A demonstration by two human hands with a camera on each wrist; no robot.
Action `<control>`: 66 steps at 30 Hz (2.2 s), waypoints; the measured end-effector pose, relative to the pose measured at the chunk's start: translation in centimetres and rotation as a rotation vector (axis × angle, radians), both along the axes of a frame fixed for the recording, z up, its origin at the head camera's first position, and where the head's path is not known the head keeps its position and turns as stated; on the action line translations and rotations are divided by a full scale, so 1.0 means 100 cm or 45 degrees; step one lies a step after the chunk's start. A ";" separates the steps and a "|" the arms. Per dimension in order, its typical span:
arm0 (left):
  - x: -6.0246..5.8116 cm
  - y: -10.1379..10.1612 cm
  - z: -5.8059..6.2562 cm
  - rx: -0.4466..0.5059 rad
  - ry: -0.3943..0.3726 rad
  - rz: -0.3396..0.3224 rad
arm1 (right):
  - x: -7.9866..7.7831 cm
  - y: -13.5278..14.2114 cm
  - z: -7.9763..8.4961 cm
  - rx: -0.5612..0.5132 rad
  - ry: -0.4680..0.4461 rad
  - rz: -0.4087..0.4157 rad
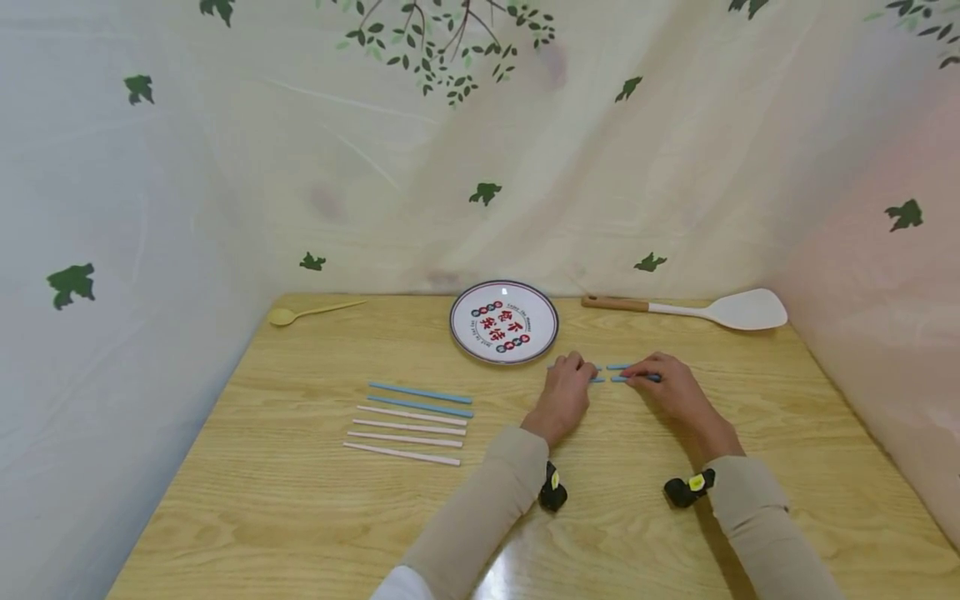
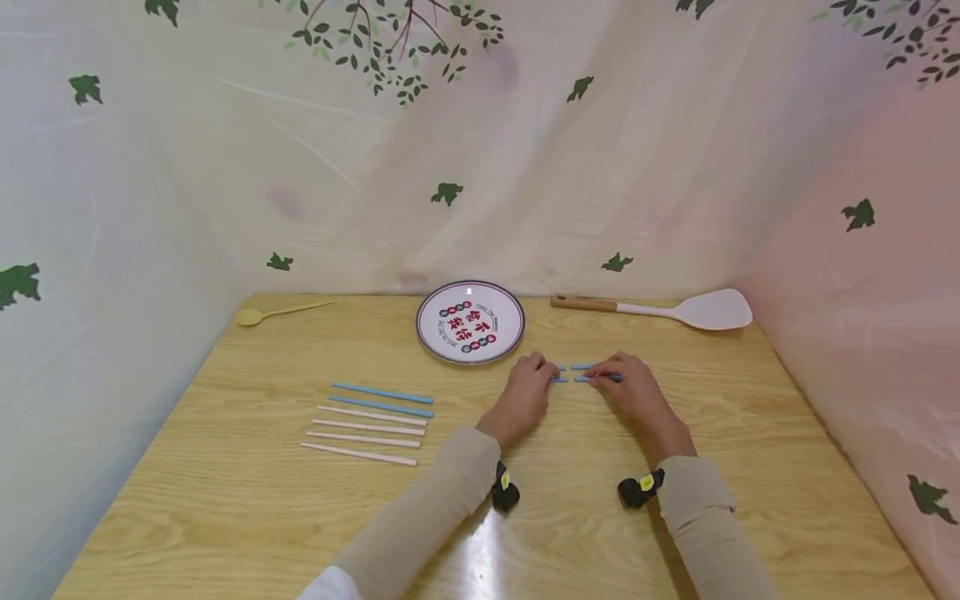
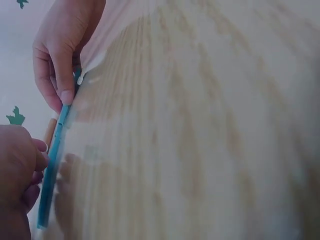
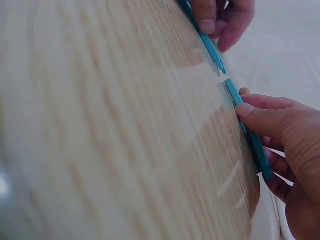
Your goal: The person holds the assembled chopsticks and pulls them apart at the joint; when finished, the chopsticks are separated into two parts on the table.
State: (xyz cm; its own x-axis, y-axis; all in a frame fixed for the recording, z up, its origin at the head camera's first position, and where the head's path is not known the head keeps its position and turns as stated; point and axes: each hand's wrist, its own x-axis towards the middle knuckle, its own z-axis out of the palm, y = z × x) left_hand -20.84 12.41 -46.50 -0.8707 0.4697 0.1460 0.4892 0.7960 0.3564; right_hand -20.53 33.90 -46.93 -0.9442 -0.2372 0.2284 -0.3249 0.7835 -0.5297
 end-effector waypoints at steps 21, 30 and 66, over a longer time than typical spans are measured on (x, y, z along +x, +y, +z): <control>0.008 -0.095 0.073 0.509 0.381 -0.172 | 0.006 -0.055 0.040 -0.124 0.123 0.065; 0.003 -0.192 0.063 0.575 0.178 0.073 | 0.006 -0.105 0.042 -0.184 0.042 0.165; -0.013 -0.319 0.008 0.346 -0.293 -0.009 | 0.010 -0.250 0.001 -0.184 -0.186 0.265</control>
